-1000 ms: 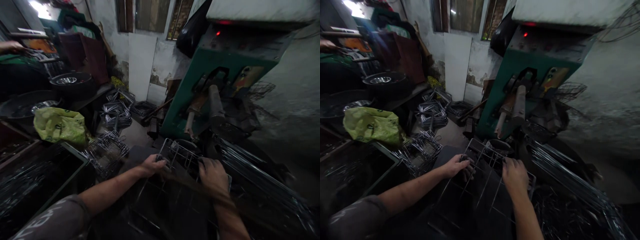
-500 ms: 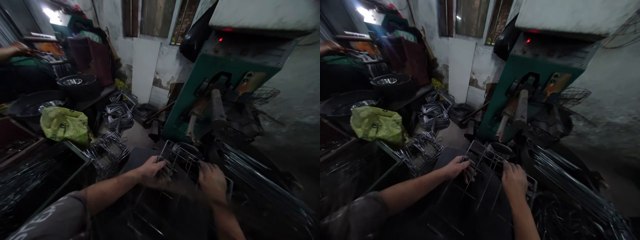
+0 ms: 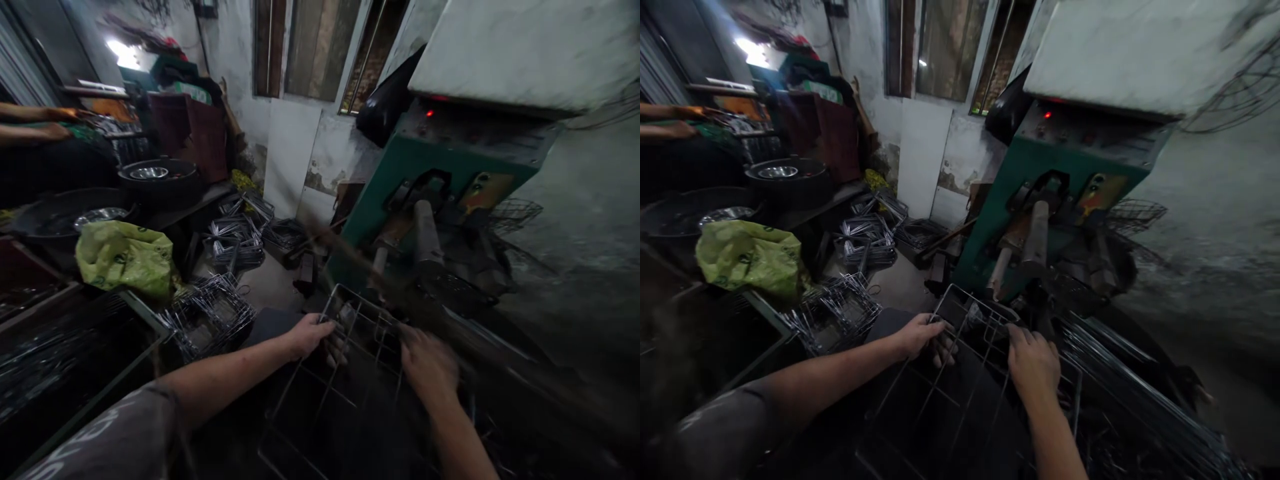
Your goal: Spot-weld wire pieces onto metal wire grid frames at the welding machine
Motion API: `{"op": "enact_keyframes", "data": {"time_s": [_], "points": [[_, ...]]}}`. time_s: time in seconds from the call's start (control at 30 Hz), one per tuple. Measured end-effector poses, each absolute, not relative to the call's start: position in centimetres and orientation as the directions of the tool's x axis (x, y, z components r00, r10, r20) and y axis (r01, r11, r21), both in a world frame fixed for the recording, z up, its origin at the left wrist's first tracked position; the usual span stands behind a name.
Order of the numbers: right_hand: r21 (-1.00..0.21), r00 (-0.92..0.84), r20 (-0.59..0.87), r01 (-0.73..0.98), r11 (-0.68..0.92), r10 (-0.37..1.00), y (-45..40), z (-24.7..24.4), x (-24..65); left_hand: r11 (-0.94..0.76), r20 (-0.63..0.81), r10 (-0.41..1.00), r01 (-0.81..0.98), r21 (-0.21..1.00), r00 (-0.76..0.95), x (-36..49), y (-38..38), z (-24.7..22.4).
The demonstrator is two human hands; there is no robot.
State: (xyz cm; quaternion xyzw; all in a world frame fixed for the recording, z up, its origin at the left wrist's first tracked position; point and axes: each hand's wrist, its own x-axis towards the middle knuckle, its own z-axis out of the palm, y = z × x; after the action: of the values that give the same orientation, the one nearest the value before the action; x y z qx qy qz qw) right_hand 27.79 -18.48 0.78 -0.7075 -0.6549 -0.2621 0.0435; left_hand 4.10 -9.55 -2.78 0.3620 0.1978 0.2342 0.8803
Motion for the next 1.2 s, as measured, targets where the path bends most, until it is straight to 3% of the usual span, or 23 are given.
{"op": "enact_keyframes", "data": {"time_s": [0.17, 0.6, 1.2], "points": [[0.292, 0.049, 0.348, 0.943, -0.158, 0.936, -17.1, 1.4, 28.5, 0.622, -0.157, 0.565, -0.293, 0.726, 0.810, 5.3, -8.5, -2.7], [0.327, -0.026, 0.410, 0.937, -0.121, 0.912, -16.0, 1.4, 29.3, 0.644, -0.173, 0.564, -0.299, 0.704, 0.807, 6.1, -7.7, -3.4], [0.319, -0.022, 0.361, 0.942, -0.101, 0.932, -14.1, 1.7, 30.8, 0.629, -0.140, 0.568, -0.318, 0.709, 0.811, 7.6, -6.2, -3.1]]}}
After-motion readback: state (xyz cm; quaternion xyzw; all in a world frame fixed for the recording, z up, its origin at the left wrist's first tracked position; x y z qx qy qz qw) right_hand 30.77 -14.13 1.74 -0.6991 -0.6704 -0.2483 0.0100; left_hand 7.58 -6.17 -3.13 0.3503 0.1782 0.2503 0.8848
